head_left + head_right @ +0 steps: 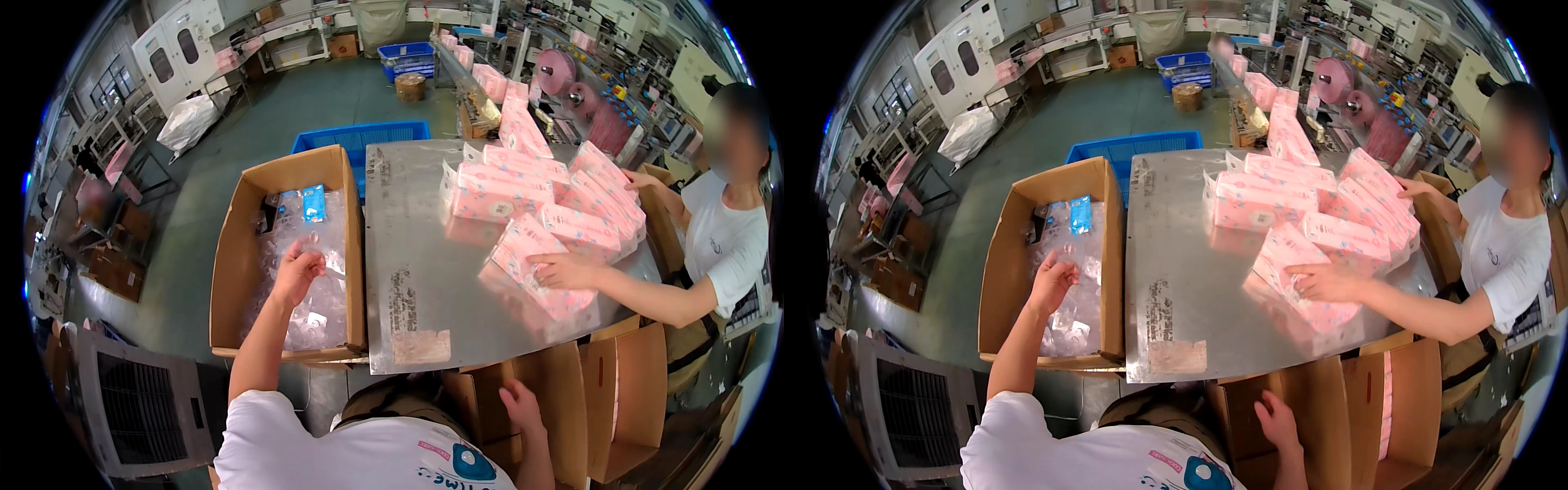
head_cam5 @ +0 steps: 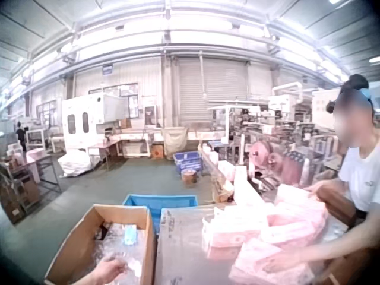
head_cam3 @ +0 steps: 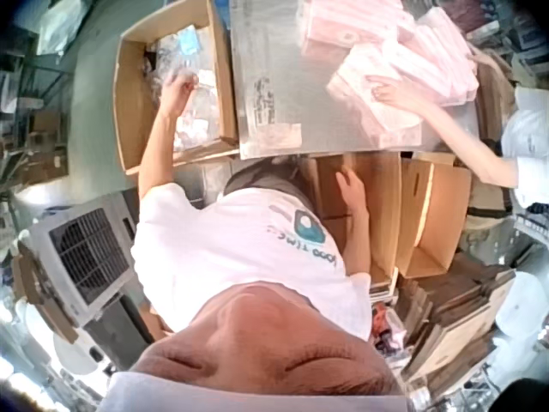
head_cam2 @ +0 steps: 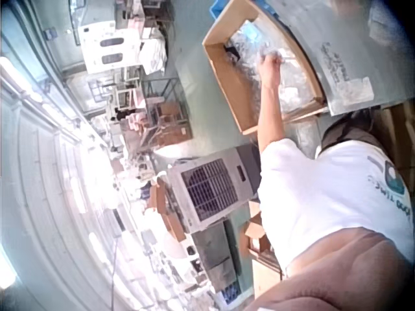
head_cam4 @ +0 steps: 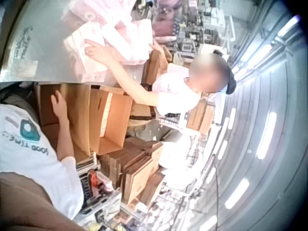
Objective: The person picks up several pink tissue packs, places them into cardboard boxes, and pushes the boxes onto a conveyor belt.
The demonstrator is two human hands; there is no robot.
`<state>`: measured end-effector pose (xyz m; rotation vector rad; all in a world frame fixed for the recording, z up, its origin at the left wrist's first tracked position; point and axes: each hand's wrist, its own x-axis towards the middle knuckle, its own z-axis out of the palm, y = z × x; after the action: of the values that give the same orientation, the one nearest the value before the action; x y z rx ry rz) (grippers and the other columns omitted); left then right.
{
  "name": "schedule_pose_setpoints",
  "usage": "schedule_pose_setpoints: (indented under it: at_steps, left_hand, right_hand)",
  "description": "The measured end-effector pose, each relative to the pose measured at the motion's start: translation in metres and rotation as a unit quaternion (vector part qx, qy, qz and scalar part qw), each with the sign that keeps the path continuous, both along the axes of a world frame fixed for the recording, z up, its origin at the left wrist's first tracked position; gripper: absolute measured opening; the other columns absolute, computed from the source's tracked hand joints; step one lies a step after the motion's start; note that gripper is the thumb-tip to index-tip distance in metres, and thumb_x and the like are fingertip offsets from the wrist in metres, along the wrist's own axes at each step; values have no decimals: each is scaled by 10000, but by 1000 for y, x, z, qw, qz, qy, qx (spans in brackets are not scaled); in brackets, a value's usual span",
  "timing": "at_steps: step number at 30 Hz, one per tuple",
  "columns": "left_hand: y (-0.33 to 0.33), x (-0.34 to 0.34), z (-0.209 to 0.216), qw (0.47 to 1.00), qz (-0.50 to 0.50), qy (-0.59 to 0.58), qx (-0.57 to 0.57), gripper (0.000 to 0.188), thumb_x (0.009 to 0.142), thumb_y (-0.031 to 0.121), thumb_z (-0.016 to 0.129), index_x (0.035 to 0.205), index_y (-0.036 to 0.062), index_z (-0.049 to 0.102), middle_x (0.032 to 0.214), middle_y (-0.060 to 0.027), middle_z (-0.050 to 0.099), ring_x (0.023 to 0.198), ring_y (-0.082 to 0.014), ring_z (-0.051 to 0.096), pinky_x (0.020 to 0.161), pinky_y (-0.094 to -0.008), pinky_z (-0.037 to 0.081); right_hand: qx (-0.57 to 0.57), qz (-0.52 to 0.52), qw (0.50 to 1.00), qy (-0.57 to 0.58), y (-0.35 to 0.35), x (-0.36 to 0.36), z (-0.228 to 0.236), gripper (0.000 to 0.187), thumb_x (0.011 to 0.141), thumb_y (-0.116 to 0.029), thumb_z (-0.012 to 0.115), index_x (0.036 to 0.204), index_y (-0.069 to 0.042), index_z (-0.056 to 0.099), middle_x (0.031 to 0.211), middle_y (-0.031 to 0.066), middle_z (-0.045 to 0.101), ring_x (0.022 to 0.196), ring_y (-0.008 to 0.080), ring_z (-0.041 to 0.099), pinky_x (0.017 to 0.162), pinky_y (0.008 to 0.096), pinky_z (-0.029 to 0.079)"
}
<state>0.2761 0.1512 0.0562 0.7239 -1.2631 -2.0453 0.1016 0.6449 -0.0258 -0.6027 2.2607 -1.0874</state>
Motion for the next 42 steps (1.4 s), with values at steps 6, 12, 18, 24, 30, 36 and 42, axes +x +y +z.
schedule_pose_setpoints:
  at_steps: [6, 12, 18, 24, 30, 36, 42]
  left_hand:
    - [119, -72, 40, 977, -209, 40, 31, 325, 838, 14, 535, 1158, 62, 501, 795, -106, 634, 714, -174, 625, 633, -306, 524]
    - [260, -133, -36, 754, -415, 13, -508, 309, 812, 116, 582, 1112, 49, 549, 1177, -144, 539, 1064, -309, 504, 861, -396, 440]
    - [361, -163, -77, 750, -469, -68, -461, 653, 725, 218, 661, 1261, -22, 374, 1274, -237, 421, 1202, -409, 360, 1001, -442, 323]
    - [343, -192, -63, 601, -631, -16, -490, 977, 764, 380, 664, 1392, -80, 75, 1421, -299, 192, 1335, -410, 191, 1093, -430, 200]
    - [216, -337, -23, 659, -503, -93, -551, 980, 752, 516, 643, 1413, -17, 153, 1466, -262, 110, 1368, -376, 114, 1106, -440, 156]
    - [62, -468, 35, 393, -383, -250, -797, 1154, 578, 599, 720, 1438, 87, 146, 1506, -166, 59, 1390, -328, 66, 1083, -569, 96]
    - [26, -484, 18, 402, -416, -293, -761, 1170, 613, 686, 652, 1410, -4, 145, 1223, -275, 468, 1127, -373, 483, 959, -469, 355]
  right_hand:
    - [-338, 38, 891, -301, -104, 11, 78, 406, 886, -195, 576, 1255, -43, 496, 1227, 100, 537, 1048, 186, 547, 829, 314, 477]
    - [-354, -159, 860, -331, -76, 0, 71, 341, 880, -150, 584, 1201, -49, 536, 1295, 79, 467, 1061, 171, 519, 828, 325, 477]
    - [-385, -399, 806, -206, -9, 13, 18, 140, 875, -116, 583, 971, -16, 603, 984, 48, 610, 857, 116, 567, 698, 255, 477]
    - [-301, -469, 815, -157, 30, 14, -24, 126, 851, -132, 611, 772, -35, 620, 687, 12, 596, 624, 98, 530, 587, 245, 445]
    - [363, -261, 871, 205, 264, 95, -243, 237, 842, -258, 520, 957, -101, 654, 1006, 189, 615, 998, 299, 588, 815, 375, 474]
    - [439, -96, 877, -169, 157, 47, -178, 383, 824, -358, 559, 1082, -77, 598, 1037, 176, 616, 1030, 279, 569, 863, 370, 457]
    - [95, -6, 975, -200, -35, -116, 7, 342, 874, -321, 576, 1103, -71, 611, 997, 116, 647, 942, 203, 599, 852, 322, 462]
